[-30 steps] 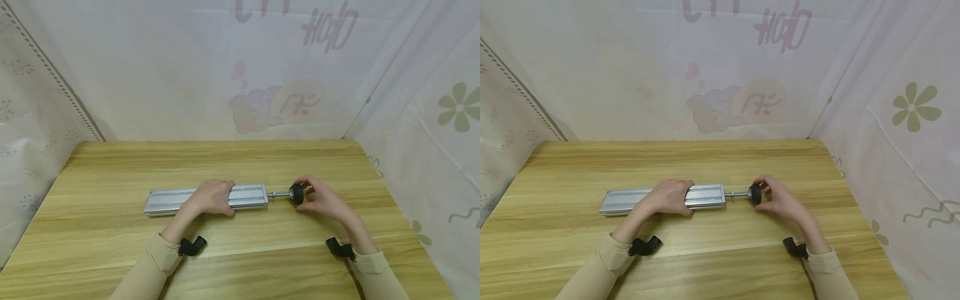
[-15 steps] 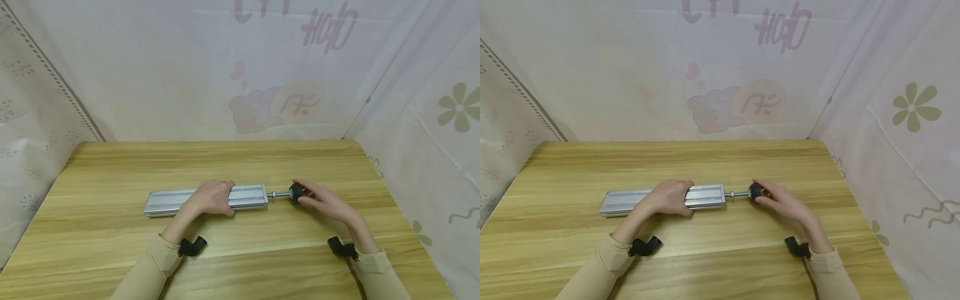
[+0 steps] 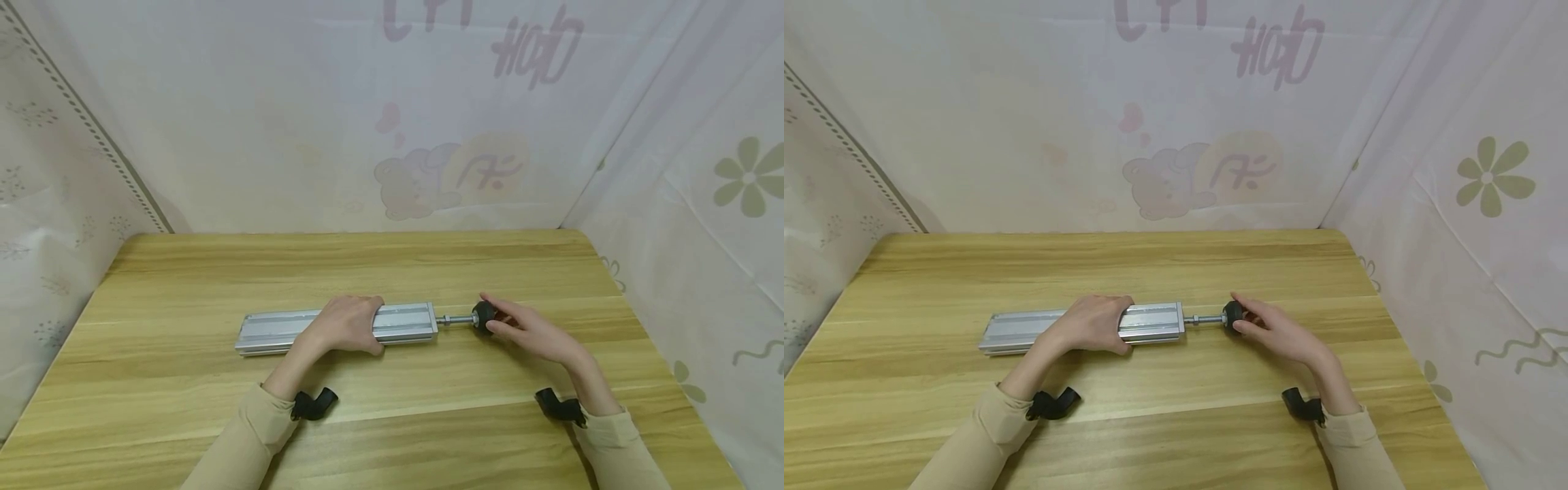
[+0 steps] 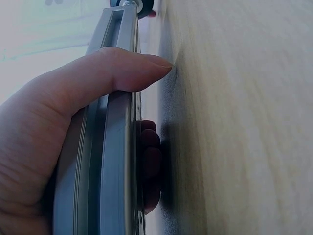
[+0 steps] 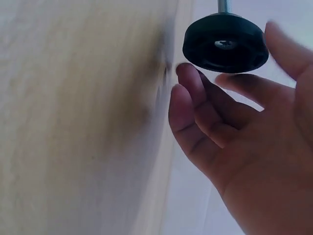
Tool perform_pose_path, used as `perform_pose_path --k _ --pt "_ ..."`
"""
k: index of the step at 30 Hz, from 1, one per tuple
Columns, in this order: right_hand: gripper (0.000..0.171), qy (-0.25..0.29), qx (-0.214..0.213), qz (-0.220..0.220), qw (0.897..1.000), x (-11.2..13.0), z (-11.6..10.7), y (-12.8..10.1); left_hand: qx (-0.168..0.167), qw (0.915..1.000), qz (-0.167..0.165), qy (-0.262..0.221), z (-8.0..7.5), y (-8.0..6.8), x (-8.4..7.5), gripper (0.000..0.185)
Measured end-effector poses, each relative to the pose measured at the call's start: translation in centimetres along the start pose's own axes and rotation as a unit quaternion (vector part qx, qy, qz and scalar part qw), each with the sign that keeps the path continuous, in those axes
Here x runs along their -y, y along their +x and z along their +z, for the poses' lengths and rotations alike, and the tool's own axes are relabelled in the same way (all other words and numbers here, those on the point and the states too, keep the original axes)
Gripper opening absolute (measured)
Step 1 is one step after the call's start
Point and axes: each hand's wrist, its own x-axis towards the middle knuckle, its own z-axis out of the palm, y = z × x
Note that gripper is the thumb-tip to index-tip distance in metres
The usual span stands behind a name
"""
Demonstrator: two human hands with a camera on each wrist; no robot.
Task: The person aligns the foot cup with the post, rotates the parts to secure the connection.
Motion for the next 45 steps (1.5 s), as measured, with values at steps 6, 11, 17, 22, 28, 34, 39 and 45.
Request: perform_pose_path --k 6,11,17,22,28,34,39,45 --pt "0.090 0.012 -0.052 -0.043 0.998 -0.11 0.18 0.24 -0.001 1.0000 -0.001 0.002 0.01 -0.05 -0.05 0.051" --pt "0.085 -0.020 -0.092 -0.064 0.994 0.00 0.34 0.37 -0.001 1.0000 0.001 0.001 0.00 0.00 -0.23 0.052" --pt "0.071 -0.043 -0.113 -0.087 0.989 -0.08 0.36 0.39 0.001 1.0000 -0.001 0.000 -0.02 0.08 -0.30 0.052" --pt "0.066 -0.052 -0.118 -0.103 0.986 -0.30 0.35 0.41 0.002 1.0000 0.000 -0.002 -0.11 0.10 -0.29 0.050" --pt "0.058 -0.036 -0.092 -0.092 0.991 -0.50 0.02 0.08 0.001 1.0000 0.001 0.003 -0.19 0.11 -0.23 0.050" --pt "0.054 -0.027 -0.038 -0.039 0.998 -0.40 -0.19 -0.09 0.001 1.0000 0.002 0.004 -0.24 0.05 -0.20 0.051" --pt "0.055 -0.031 -0.018 -0.022 0.999 -0.21 -0.05 0.06 0.000 1.0000 -0.001 0.001 -0.18 -0.02 -0.17 0.050" --pt "0.055 -0.017 -0.008 -0.019 1.000 -0.09 0.13 0.11 -0.003 1.0000 -0.002 -0.001 -0.09 -0.08 -0.12 0.048"
